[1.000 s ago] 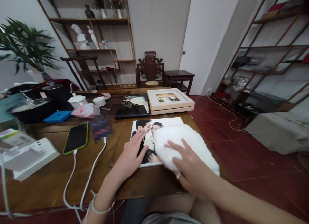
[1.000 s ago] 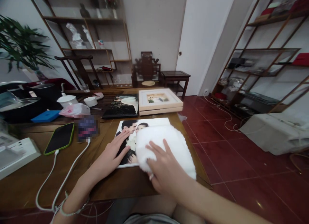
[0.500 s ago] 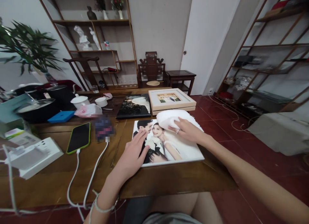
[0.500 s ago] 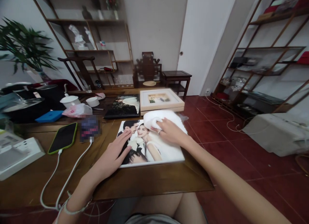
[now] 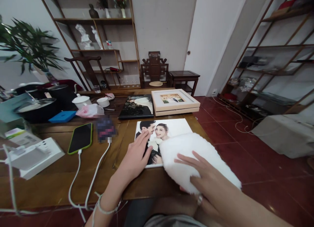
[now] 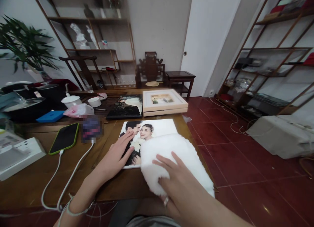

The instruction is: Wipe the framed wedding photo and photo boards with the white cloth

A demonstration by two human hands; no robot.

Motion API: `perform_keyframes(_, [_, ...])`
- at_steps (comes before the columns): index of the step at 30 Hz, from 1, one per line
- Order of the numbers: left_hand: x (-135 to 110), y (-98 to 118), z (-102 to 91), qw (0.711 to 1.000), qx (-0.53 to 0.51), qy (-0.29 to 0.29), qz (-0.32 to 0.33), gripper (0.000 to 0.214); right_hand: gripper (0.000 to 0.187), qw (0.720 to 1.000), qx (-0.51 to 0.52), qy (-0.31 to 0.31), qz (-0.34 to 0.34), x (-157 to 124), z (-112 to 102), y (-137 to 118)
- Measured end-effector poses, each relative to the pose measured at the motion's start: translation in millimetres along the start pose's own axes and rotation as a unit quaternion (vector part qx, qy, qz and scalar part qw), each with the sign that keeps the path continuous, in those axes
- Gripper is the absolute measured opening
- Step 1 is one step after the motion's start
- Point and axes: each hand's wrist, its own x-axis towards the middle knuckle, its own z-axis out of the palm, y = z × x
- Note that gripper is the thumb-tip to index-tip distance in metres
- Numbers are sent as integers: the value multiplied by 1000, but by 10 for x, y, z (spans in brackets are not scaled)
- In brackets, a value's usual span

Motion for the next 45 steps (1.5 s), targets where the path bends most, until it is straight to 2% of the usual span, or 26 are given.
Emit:
perform_keyframes(4, [-6,9,-18,1000,5,-7,0,46,17,1000,4,-8,-6,23,-2,43])
perform_keyframes(10, [-18,18,-39,1000,1,7,11,44,22,999,-3,36,19,561,-44,482])
perform_keyframes(14, [-23,20,-45,1000,1,7,7,44,30,997,-16,41,68,937,-60,755])
perform_keyframes(19, [-23,-6,-38,1000,-1,8,11,44,34,995,-18,45,89,1125,-57,927])
perform_keyframes(21, [-21,-19,-31,1000,-2,6,11,45,33,993,-26,47,102,1077,-50,886])
perform_keyframes(24, [-18,-26,-20,1000,-3,8,13,46,31,993,-34,57,96,876,-46,689])
perform_keyframes(27, [-14,-14,-17,1000,-3,12,14,46,28,995,-26,60,71,574,-35,401])
perform_keyframes(31, [-10,6,-27,1000,4,-1,5,47,18,999,5,33,22,194,41,55])
perform_keyframes(35, [-11,2,-25,1000,10,-12,9,48,15,999,9,25,-36,109,119,-35])
perform_keyframes(38, [-14,-10,-14,1000,9,-9,11,48,14,999,-7,38,-12,307,103,114])
perform_keyframes(45, [-20,-15,-28,1000,7,-2,13,47,28,994,-83,46,53,1092,-27,662])
